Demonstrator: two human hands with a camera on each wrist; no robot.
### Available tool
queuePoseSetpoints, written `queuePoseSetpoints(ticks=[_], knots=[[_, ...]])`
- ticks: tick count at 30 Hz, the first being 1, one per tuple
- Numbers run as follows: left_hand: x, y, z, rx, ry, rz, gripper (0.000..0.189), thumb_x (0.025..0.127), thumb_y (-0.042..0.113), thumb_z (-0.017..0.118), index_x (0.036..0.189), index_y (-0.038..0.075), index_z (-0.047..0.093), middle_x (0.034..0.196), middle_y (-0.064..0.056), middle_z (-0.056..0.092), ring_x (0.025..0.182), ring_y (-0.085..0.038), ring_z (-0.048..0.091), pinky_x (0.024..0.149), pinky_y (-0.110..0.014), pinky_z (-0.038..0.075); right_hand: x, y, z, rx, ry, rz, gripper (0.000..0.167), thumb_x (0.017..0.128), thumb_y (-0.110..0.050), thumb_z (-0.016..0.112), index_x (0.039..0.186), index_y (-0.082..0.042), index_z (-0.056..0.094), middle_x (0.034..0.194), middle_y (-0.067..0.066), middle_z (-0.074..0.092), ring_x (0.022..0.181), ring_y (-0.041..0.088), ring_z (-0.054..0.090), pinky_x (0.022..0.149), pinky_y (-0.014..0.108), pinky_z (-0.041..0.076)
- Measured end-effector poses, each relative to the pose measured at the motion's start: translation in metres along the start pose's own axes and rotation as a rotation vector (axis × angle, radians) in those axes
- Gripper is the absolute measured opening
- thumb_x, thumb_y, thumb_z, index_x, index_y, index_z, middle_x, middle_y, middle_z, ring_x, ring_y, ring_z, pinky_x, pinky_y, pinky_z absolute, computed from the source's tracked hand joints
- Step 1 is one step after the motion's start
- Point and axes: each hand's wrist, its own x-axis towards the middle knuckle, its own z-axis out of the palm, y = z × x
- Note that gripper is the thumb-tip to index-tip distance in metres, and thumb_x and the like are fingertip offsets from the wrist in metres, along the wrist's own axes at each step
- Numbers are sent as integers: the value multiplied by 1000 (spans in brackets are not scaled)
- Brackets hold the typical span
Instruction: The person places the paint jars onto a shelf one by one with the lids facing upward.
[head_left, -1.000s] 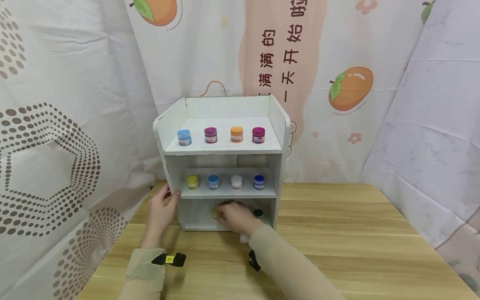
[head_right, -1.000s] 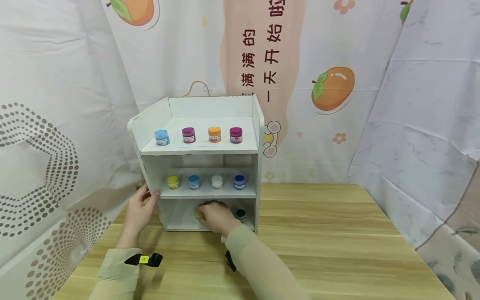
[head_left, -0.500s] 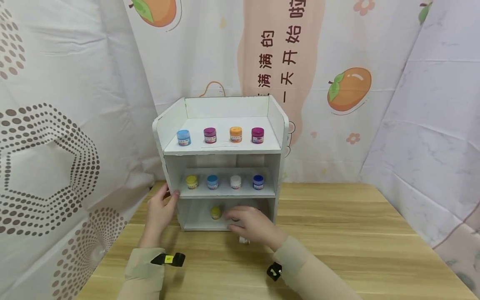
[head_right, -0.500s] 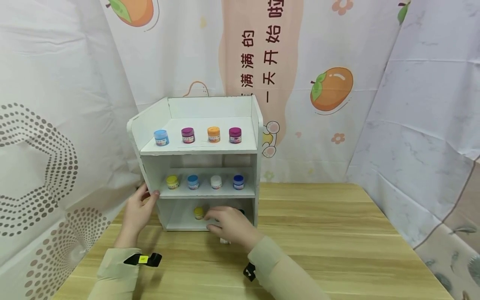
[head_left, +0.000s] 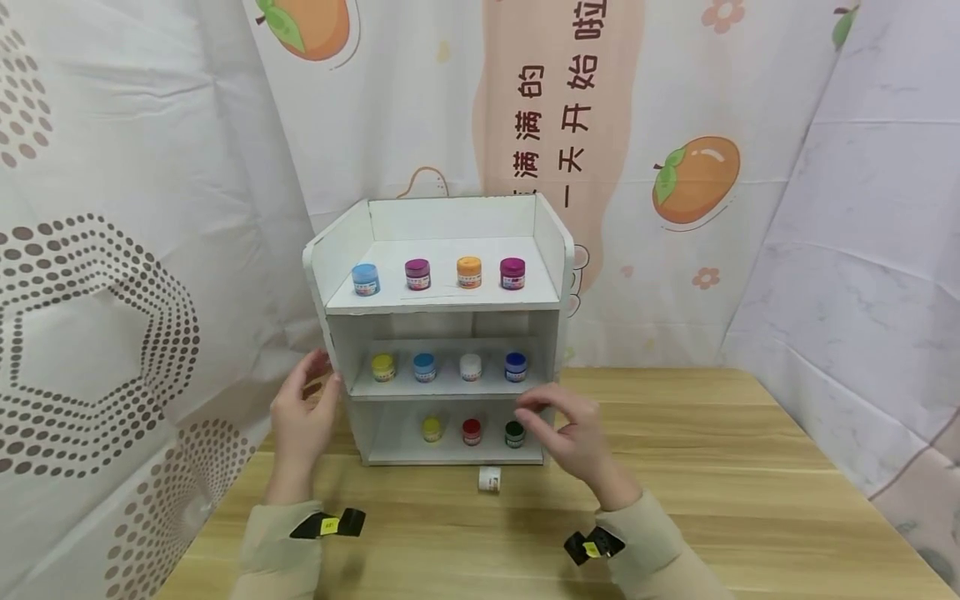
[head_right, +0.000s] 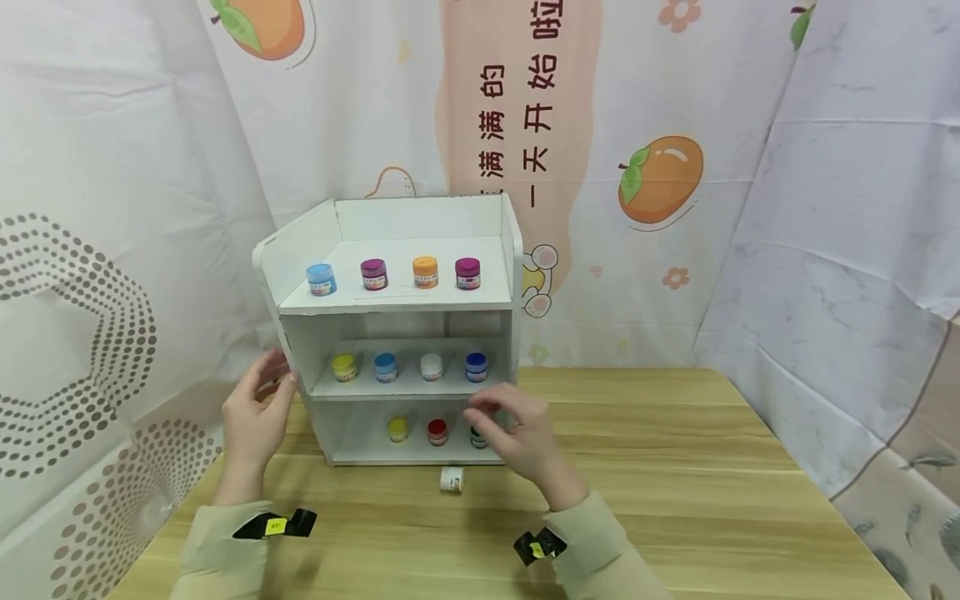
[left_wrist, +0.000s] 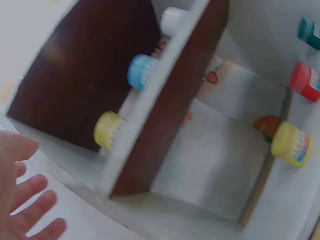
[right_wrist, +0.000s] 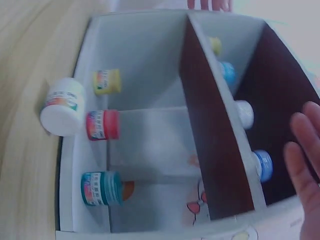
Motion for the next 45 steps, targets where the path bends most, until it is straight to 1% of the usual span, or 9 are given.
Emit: queuePoseSetpoints(ticks=[5,9,14,21,26,30,35,41,45], knots=[[3,22,-1,-15,145,148,36,91,-9,69,127,-5,66,115,-17,71,102,-21,63,86,-20,50,3,-7,-18,30,246,112,10,89,7,71,88,11,62,83,20,63,81,11,63,76,16,55],[1,54,1,-59,175,265,31,86,-17,67,117,-13,66,104,-25,69,96,-16,62,83,-19,51,8,-15,-26,33,302,264,30,77,27,68,102,22,53,97,33,56,96,18,63,83,23,56],[-2,89,8,-160,98,447,24,84,-14,64,107,-19,65,96,-30,67,89,-20,63,82,-20,52,7,-13,-31,12,211,463,44,88,19,66,129,18,51,127,30,56,119,34,59,96,30,55],[-11,84,28,-223,-75,606,25,95,10,67,108,-12,69,100,-22,70,92,-26,66,90,-22,53,-3,-2,-29,42,46,634,62,99,2,63,154,4,36,157,22,39,138,44,44,105,54,45],[-20,83,39,-218,-245,607,27,99,18,66,114,-5,70,109,-16,70,96,-27,67,94,-22,52,-8,2,-29,24,3,720,64,100,-4,65,156,-1,36,160,18,36,138,40,46,101,51,48],[-25,84,43,-210,-367,573,29,93,6,70,121,0,69,114,-13,70,101,-26,66,96,-23,51,-11,6,-27,0,-5,724,59,100,-2,64,153,3,40,153,25,43,131,44,52,96,36,53],[-30,83,46,-177,-444,507,44,85,-5,74,128,3,66,116,-11,69,105,-25,65,97,-24,50,-28,29,-25,34,21,717,54,100,-1,64,151,1,46,147,24,50,128,43,54,91,24,53],[-32,81,49,-134,-497,462,41,89,0,74,128,5,66,118,-9,69,109,-24,65,97,-28,52,-37,39,-25,89,30,734,53,101,-9,65,151,-10,50,148,17,53,129,37,55,89,26,56],[-38,81,54,-55,-655,375,37,95,12,73,131,7,66,125,-5,68,111,-21,64,89,-33,57,-24,22,-27,100,13,754,51,102,-5,62,151,-3,48,148,21,51,129,40,54,89,27,56]])
